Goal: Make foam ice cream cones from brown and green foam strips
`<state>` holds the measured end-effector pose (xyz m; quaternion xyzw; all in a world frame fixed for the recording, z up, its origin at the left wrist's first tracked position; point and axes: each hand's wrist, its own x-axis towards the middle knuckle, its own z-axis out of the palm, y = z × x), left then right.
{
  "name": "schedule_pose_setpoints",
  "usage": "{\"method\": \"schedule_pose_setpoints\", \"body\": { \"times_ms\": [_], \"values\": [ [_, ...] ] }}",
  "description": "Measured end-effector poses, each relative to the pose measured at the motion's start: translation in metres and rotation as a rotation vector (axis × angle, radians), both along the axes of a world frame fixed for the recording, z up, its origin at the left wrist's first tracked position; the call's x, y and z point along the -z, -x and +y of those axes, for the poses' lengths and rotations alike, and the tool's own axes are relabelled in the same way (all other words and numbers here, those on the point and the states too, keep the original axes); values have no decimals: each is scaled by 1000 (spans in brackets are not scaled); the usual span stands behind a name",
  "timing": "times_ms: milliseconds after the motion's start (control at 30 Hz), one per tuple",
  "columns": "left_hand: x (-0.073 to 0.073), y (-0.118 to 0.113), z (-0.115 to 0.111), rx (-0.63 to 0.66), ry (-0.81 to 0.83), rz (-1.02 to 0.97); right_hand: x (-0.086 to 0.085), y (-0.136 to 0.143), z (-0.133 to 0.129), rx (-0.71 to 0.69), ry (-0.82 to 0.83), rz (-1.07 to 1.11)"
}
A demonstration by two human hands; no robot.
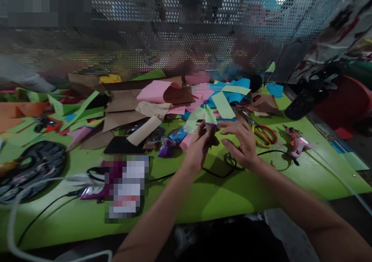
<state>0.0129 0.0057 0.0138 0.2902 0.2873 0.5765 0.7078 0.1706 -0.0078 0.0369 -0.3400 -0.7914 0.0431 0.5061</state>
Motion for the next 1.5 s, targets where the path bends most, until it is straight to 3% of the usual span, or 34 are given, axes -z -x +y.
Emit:
{"method": "schedule_pose_setpoints", "body": {
  "times_ms": [133,467,900,1500],
  "values": [
    [-3,0,0,-28,58,-56,-2,0,-4,17,-82,-189],
    [0,2,-1,-59,37,2,2,-1,-6,121,-60,-459],
    [3,5,2,-56,33,41,0,2,-7,139,-198,-467],
    [0,7,0,-106,-82,264,1,2,-6,158,-92,-495]
  ]
}}
